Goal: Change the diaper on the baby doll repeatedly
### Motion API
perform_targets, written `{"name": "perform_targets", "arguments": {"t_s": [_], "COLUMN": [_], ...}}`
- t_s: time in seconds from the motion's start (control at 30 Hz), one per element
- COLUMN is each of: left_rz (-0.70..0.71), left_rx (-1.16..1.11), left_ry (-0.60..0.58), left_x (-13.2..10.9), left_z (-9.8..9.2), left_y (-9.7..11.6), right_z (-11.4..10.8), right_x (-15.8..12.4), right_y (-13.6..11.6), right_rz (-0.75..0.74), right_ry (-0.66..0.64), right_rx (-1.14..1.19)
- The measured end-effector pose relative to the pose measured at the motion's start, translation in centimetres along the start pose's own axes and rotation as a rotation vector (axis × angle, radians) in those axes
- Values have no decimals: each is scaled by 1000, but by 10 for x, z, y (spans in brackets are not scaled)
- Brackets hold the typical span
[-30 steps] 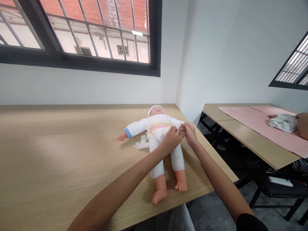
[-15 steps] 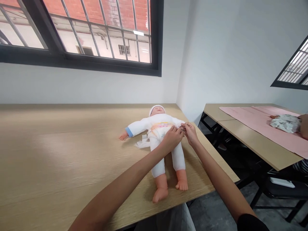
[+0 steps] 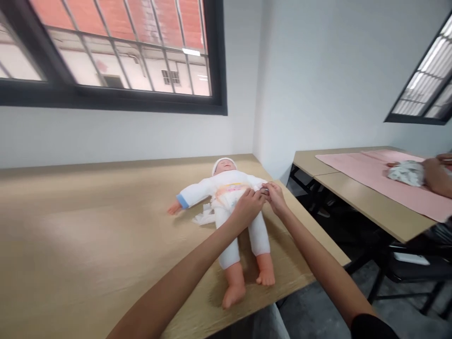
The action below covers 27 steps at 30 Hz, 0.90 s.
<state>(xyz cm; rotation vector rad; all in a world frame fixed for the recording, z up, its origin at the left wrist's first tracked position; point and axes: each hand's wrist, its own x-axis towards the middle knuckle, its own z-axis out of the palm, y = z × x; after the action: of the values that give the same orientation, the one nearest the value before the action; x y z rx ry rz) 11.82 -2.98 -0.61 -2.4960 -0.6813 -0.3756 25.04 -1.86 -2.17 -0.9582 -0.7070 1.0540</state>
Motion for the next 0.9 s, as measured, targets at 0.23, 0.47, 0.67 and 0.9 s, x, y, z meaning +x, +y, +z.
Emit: {"name": "perform_targets", "arguments": {"t_s": [0.23, 0.47, 0.67, 0.9], "left_rz": [-14, -6, 4, 15], "left_rx": [-3, -5, 8, 58], "left_ry": [-76, -34, -43, -7], "left_x": [1, 1, -1, -1], "left_z": [-8, -9, -12, -14], "left_y": [4, 2, 3, 9], "right_z": [-6, -8, -10, -6], "right_x": [4, 8, 12, 11], "right_y": [4, 7, 11, 12], "right_rz": [-6, -30, -9, -74], "right_ry": [10, 44, 96, 139], "right_rx": [34, 34, 106, 29]}}
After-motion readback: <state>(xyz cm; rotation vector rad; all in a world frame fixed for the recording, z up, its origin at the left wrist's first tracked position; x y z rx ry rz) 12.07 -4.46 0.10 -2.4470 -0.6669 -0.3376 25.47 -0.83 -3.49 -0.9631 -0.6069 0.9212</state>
